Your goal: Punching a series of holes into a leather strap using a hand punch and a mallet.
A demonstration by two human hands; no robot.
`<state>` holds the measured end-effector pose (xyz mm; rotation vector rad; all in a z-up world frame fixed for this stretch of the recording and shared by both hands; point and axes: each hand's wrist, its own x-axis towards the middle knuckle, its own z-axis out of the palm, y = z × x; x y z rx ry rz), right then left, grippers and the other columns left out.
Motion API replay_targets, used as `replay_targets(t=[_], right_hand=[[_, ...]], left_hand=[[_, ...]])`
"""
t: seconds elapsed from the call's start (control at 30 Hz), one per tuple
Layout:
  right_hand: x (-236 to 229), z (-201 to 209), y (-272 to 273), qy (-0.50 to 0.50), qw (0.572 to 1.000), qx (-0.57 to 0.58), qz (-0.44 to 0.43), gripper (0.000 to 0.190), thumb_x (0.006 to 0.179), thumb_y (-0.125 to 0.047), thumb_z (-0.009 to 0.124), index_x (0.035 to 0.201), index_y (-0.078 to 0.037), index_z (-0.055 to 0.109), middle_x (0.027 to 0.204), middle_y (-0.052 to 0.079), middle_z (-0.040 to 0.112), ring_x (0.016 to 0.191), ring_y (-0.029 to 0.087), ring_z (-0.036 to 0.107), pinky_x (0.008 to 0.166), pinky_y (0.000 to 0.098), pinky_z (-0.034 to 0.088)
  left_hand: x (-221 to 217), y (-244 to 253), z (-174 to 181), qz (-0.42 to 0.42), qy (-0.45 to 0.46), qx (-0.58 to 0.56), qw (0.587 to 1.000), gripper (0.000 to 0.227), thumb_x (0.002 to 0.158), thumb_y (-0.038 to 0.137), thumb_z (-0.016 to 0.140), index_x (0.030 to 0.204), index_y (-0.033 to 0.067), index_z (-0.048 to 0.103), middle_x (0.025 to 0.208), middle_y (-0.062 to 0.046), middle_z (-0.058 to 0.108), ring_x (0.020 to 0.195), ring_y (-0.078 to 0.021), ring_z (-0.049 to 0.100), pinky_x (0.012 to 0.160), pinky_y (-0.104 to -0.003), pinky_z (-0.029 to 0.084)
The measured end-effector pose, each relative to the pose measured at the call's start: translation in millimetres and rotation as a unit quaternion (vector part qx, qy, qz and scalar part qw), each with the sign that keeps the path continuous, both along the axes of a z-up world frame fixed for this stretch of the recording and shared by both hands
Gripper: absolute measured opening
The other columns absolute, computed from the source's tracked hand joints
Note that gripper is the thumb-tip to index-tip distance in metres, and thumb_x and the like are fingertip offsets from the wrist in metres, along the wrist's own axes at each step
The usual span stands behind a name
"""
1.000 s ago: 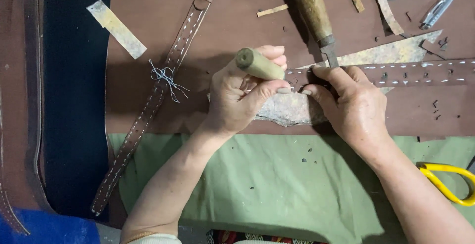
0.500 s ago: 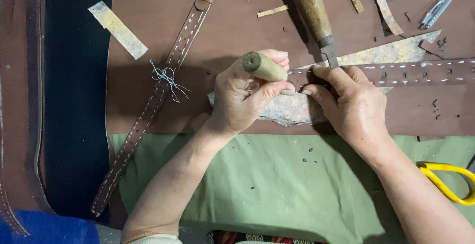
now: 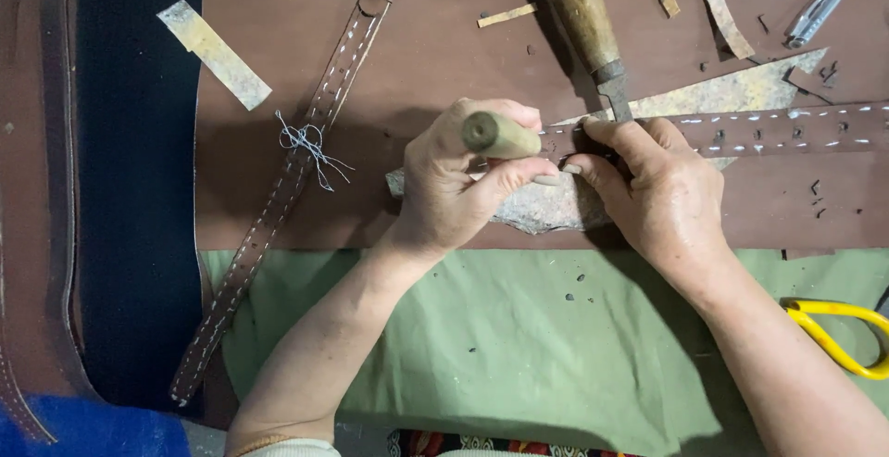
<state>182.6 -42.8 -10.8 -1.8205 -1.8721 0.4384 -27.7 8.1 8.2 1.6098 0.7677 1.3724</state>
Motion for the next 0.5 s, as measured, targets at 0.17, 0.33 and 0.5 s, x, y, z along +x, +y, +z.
replay_targets(t=[0.17, 0.33, 0.5], right_hand=[[3.0, -7.7, -1.0, -0.018, 1.000, -0.004, -0.005, 0.031, 0.098, -0.033, 0.082, 0.127, -0.026, 0.075, 0.096, 0.011, 0.063, 0.083, 0.041, 0.070, 0.065, 0.0499, 0.057], [7.6, -19.2, -5.3, -0.081, 0.996, 0.014, -0.018, 0.031, 0.096, -0.034, 0.082, 0.126, -0.036, 0.072, 0.096, 0.003, 0.062, 0.081, 0.036, 0.071, 0.068, 0.0474, 0.057], [6.9, 31.5, -6.5, -0.019, 0.999, -0.024, -0.018, 0.041, 0.100, -0.029, 0.070, 0.139, -0.033, 0.058, 0.081, 0.004, 0.060, 0.071, 0.035, 0.060, 0.067, 0.0421, 0.052]], left_hand=[[11.8, -5.0, -6.6, 0.044, 0.072, 0.086, 0.993, 0.038, 0.083, 0.014, 0.090, 0.116, 0.0102, 0.070, 0.090, -0.006, 0.071, 0.070, -0.0176, 0.069, 0.062, -0.029, 0.062], [19.3, -6.7, -2.0, 0.050, 0.082, 0.090, 0.991, 0.039, 0.090, 0.028, 0.085, 0.122, 0.0166, 0.065, 0.090, -0.001, 0.062, 0.068, -0.0135, 0.061, 0.063, -0.028, 0.058], [19.5, -14.0, -5.2, 0.062, 0.127, 0.111, 0.984, 0.039, 0.088, 0.033, 0.084, 0.119, 0.0189, 0.064, 0.094, 0.001, 0.063, 0.075, -0.0163, 0.063, 0.070, -0.031, 0.055]])
